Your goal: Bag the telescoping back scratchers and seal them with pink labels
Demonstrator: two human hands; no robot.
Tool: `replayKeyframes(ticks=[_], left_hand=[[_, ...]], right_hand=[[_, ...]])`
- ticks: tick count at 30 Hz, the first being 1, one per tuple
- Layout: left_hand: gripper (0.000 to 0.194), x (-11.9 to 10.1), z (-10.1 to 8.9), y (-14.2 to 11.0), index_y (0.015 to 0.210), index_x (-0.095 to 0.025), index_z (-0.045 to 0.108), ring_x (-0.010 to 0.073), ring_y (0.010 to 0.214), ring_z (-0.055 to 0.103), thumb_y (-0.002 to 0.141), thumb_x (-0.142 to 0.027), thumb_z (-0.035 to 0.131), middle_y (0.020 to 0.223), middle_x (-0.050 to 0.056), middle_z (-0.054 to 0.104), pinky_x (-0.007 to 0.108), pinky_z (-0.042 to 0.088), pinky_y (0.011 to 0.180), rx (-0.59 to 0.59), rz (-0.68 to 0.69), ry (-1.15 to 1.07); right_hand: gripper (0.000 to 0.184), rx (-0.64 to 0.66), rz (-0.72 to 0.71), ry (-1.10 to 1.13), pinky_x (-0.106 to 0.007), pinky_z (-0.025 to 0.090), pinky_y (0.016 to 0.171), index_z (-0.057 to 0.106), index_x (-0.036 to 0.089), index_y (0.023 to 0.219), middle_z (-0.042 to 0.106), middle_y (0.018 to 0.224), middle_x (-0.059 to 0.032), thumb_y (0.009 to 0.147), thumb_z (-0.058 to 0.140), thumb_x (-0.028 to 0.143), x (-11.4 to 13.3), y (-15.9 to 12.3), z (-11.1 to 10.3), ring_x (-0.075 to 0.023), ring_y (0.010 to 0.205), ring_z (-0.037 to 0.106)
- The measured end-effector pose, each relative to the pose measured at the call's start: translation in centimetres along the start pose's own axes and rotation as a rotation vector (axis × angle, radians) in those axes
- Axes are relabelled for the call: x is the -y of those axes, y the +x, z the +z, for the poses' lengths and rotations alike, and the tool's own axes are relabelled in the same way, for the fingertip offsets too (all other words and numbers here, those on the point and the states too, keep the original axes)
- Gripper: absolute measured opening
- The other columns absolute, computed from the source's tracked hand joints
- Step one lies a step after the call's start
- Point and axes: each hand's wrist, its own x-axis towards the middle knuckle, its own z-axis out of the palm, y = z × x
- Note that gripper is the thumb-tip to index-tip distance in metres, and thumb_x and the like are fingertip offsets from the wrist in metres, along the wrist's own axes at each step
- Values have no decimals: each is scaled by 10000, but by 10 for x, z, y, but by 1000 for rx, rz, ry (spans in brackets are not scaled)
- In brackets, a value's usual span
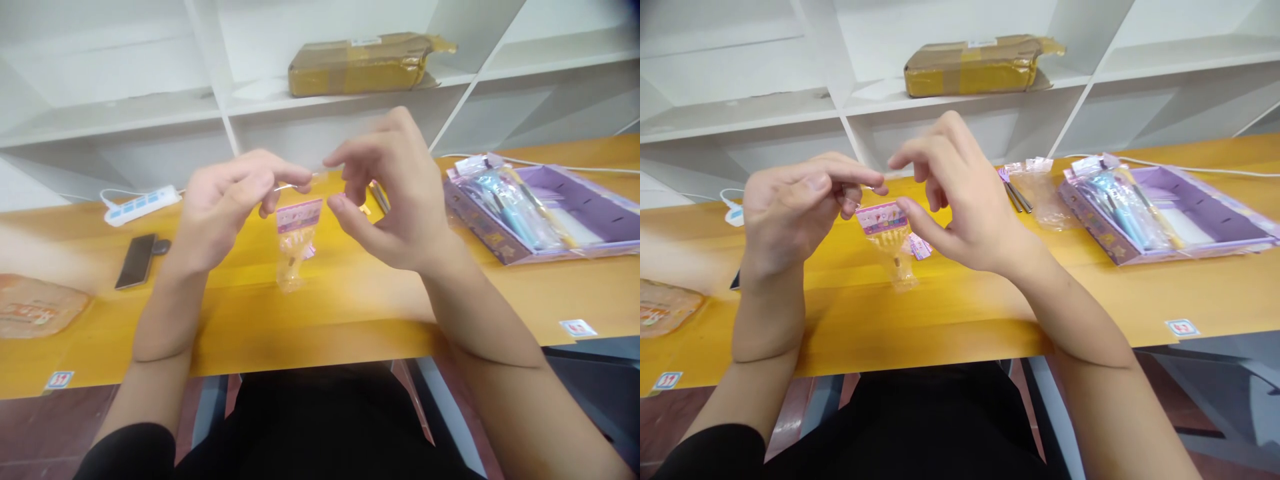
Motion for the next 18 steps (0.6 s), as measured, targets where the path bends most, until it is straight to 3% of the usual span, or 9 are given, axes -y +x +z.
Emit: replayKeyframes(ticks=[6, 11, 14, 18], left_hand=[[382, 3, -2, 1, 1148, -244, 873, 222, 852, 640, 1059, -582, 719, 1061, 47, 806, 428, 538, 782, -1, 48, 22], [248, 2, -1, -1, 1167, -341, 915, 208, 787, 574, 1099, -412, 687, 1081, 58, 804, 432, 469, 732, -12, 125, -16], [253, -2, -2, -3, 1153, -363, 906, 218, 837, 622, 1109, -466, 679, 1116, 64, 792, 432, 502, 764, -13, 92, 51], [258, -7, -4, -5, 1103, -348, 871, 260, 1030, 716, 1092, -543, 703, 1168, 60, 796, 454, 580, 900, -12, 73, 196]], right_hand=[[308, 160, 211, 232, -313, 521, 614, 526, 251, 1387, 700, 1217, -72, 1114, 662, 298, -3, -3, 11, -127, 714, 639], [270, 76, 224, 263, -309, 521, 636, 513, 251, 1346, 674, 1287, -91, 1106, 636, 268, -4, -6, 20, -135, 767, 649], [339, 163, 262, 274, -297, 505, 661, 545, 243, 1401, 715, 1204, -66, 1086, 667, 271, -4, -7, 22, -143, 767, 660], [348, 300, 282, 320, -273, 446, 665, 613, 202, 1405, 724, 947, -7, 1083, 699, 302, -7, -7, 24, -144, 727, 637]])
